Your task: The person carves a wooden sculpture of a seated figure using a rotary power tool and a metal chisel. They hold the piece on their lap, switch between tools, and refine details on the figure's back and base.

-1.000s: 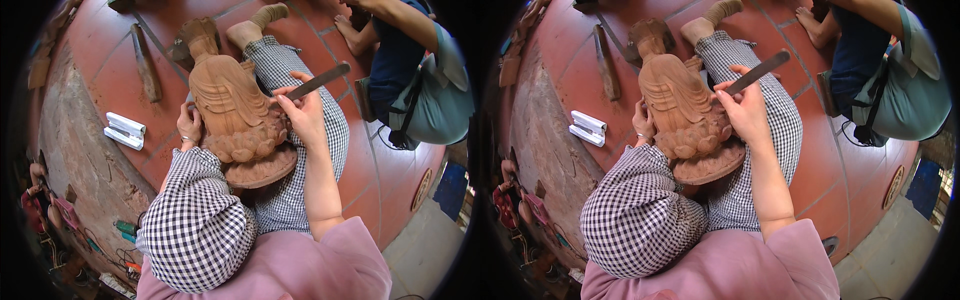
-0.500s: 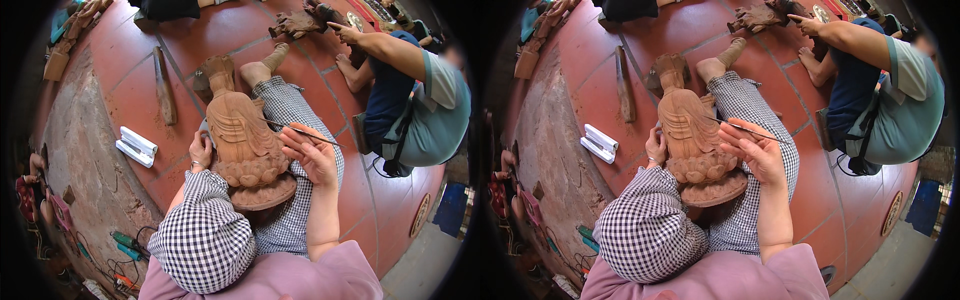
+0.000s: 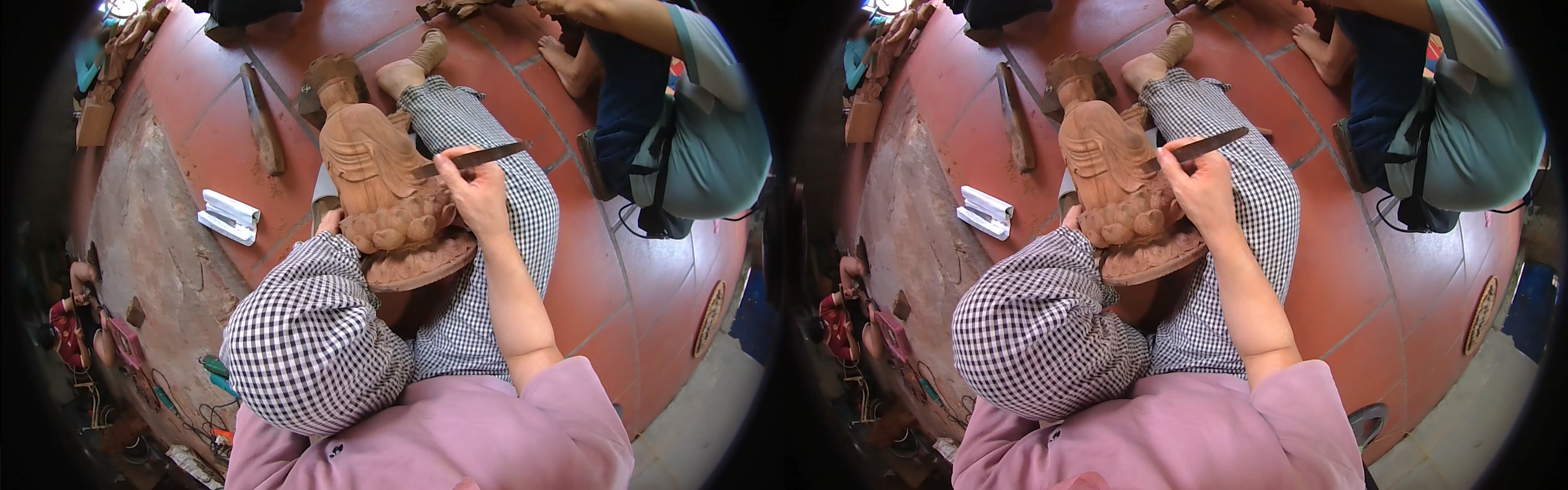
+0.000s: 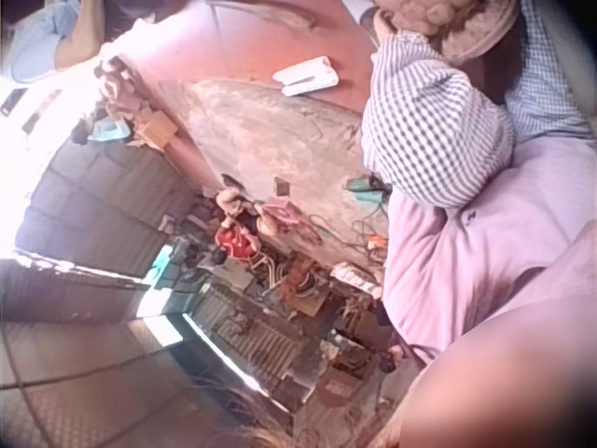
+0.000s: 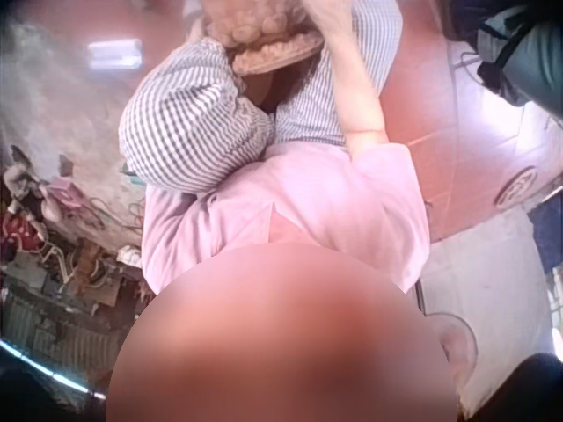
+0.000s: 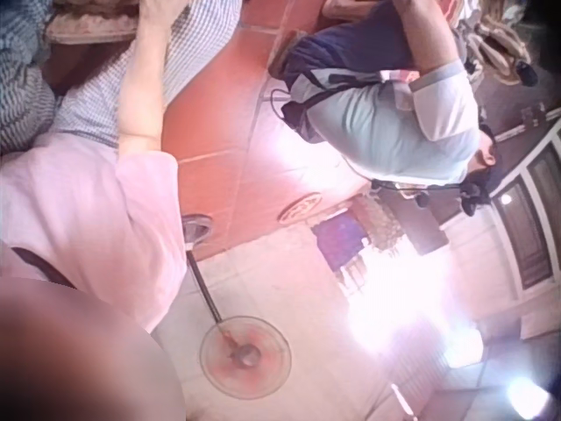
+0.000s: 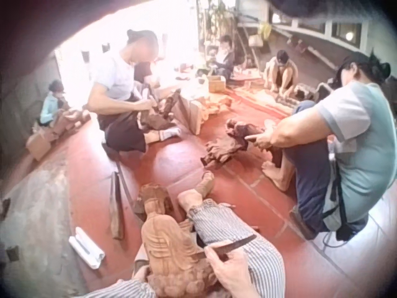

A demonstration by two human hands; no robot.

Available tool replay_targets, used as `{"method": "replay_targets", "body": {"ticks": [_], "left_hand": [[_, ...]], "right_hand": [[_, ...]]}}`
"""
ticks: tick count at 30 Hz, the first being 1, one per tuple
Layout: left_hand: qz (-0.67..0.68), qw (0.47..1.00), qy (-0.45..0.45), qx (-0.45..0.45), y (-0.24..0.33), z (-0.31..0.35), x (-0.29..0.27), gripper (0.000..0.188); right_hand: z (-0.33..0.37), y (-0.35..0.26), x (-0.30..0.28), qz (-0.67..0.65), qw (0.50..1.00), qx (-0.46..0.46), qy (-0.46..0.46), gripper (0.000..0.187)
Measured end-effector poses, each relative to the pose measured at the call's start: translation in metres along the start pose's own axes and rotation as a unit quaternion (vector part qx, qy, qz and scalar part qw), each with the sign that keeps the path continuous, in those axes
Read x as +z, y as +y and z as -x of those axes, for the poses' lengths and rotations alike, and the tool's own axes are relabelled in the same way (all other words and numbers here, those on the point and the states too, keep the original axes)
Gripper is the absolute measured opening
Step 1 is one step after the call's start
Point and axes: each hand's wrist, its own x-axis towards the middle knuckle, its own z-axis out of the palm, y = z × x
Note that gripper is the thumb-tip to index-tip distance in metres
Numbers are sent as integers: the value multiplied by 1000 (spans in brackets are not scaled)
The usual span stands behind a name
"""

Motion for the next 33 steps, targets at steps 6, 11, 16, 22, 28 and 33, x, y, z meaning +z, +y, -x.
{"method": "replay_targets", "body": {"ticks": [6, 11, 16, 22, 28, 33], "left_hand": [[-3, 999, -14, -37, -7, 16, -9, 21], [-3, 999, -17, -46, -8, 20, -10, 20], [-6, 998, -21, -53, -8, 20, -12, 20], [-9, 998, -21, -55, -9, 20, -13, 19], [-12, 998, -23, -51, -9, 16, -11, 18], [-12, 998, -22, -55, -11, 15, -11, 18]], "right_hand": [[-10, 9, 2, -221, 952, 211, -6, 16], [-9, 7, -4, -131, 973, 165, -96, 19], [-14, -7, -13, 82, 982, 120, -121, 35], [-24, -13, -1, 124, 972, 116, -165, 35], [-32, 9, -13, 27, 972, 181, -146, 22], [-22, -4, -1, 37, 985, 120, -118, 22]]}}
